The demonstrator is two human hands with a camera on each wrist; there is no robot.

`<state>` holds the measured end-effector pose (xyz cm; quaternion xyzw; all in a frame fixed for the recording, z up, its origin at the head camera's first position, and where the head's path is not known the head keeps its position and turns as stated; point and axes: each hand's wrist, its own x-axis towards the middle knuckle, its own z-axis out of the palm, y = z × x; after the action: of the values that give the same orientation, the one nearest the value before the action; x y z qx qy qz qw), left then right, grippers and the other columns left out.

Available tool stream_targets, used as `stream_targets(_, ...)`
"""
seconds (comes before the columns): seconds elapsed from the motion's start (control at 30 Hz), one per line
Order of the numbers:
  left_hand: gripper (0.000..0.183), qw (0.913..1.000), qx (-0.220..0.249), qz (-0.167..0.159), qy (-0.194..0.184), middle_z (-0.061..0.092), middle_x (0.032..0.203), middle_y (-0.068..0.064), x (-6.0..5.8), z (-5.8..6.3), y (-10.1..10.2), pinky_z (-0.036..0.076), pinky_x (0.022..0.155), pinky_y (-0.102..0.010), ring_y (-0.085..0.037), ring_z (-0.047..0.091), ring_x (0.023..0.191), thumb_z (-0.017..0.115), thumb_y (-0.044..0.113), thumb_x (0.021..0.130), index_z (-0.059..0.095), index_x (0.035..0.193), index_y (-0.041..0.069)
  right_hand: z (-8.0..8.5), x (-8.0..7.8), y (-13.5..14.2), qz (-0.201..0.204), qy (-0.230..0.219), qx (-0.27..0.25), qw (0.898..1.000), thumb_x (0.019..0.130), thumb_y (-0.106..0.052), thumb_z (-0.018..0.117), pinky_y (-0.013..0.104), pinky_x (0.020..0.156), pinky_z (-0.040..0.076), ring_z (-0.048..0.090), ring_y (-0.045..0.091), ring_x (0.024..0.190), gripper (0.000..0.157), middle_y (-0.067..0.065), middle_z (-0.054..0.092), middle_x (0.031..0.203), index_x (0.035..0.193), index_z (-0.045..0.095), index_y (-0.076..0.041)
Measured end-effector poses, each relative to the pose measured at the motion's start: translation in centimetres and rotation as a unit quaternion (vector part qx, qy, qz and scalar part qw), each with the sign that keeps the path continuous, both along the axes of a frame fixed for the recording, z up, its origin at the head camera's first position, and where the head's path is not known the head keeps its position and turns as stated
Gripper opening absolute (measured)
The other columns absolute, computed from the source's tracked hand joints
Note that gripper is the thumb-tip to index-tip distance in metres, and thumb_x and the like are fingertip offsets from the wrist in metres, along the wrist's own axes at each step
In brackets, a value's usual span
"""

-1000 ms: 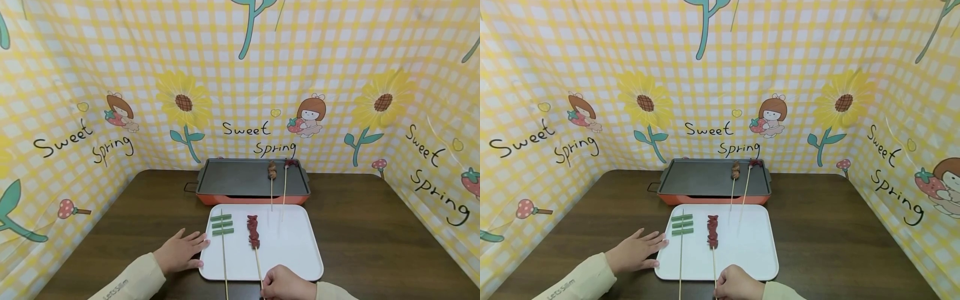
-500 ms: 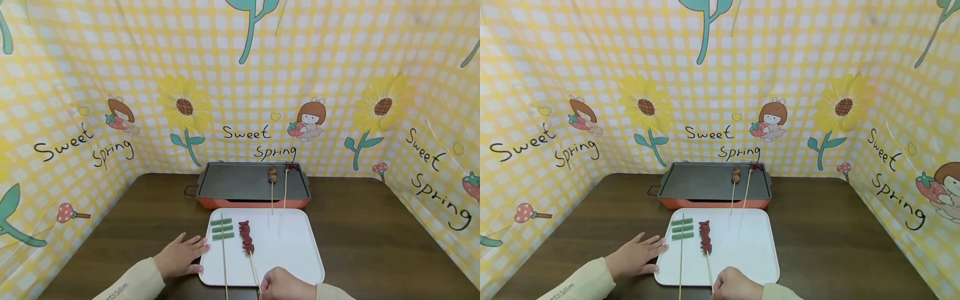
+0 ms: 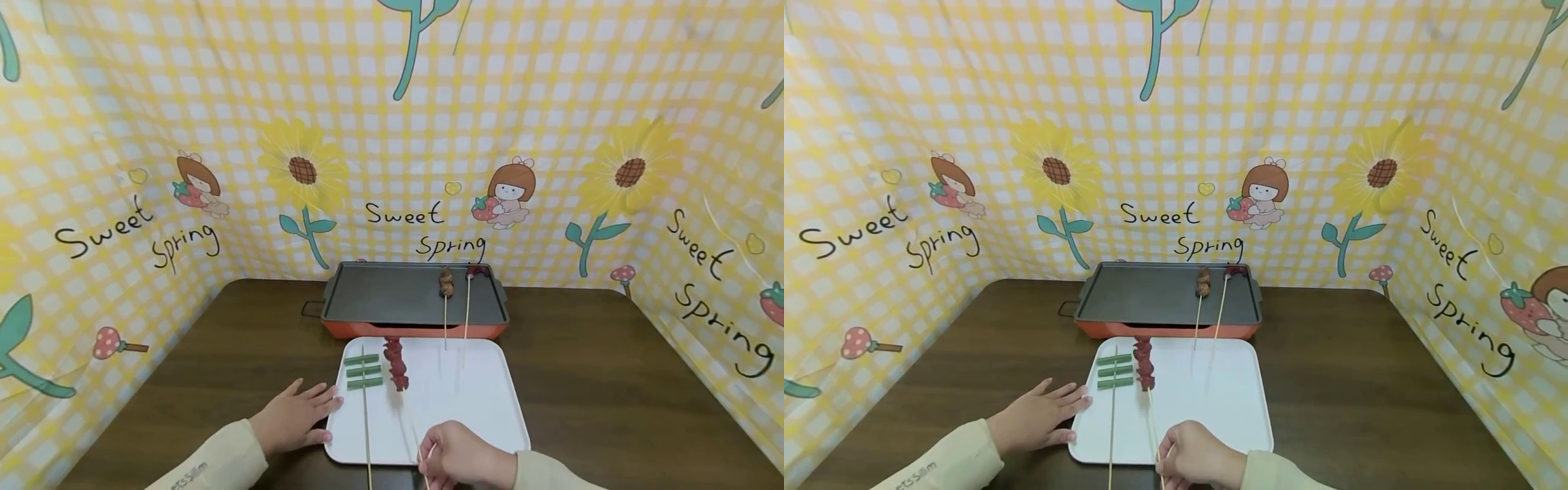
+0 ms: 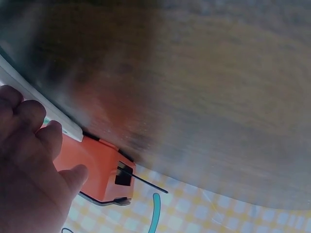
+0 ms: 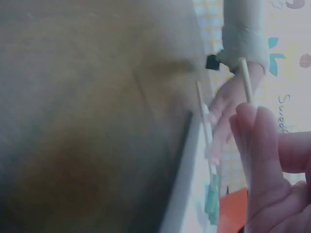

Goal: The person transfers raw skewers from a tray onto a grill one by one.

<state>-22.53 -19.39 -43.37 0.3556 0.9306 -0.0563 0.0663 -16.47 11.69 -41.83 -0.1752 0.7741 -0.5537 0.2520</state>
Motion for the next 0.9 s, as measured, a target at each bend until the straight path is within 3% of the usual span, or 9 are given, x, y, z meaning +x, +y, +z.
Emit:
stream_targets(0.13,0.062,1.0,-0.002,0.0,0.004,0.048,0.143,-0.006,-0.1,0.1,0.0,0.031,0.102,-0.058,-0.027,0.044,0.131,0.049,0.055,0.092,0.052,0.14,0.015,0.7,-1.0,0.1,-0.022,-0.008,-0.019,1.0,0.084,0.009,0.057,0.019,0.043,0.046,0.053,0.006,0.044,0.01,0.005,0.058,0.056,0.077,0.056,0.002)
stream_targets(0.5,0.062,0.9999,0.006,0.006,-0.005,0.047,0.144,-0.006,0.3,0.2,0.0,0.031,0.102,-0.059,-0.027,0.044,0.131,0.049,0.054,0.092,0.051,0.14,0.014,2.5,-3.8,-0.2,-0.058,0.045,0.018,0.997,0.084,0.009,0.056,0.026,0.046,0.051,0.054,0.008,0.047,0.011,0.003,0.058,0.058,0.075,0.055,0.001)
stream_targets(0.9,0.061,0.9997,-0.02,0.013,0.001,0.046,0.145,-0.003,0.4,0.4,0.3,0.033,0.102,-0.055,-0.024,0.046,0.13,0.048,0.054,0.093,0.05,0.141,0.016,4.1,-7.4,-1.8,-0.115,0.075,0.068,0.988,0.086,0.008,0.057,0.03,0.051,0.054,0.056,0.011,0.048,0.011,0.007,0.06,0.061,0.076,0.059,0.004)
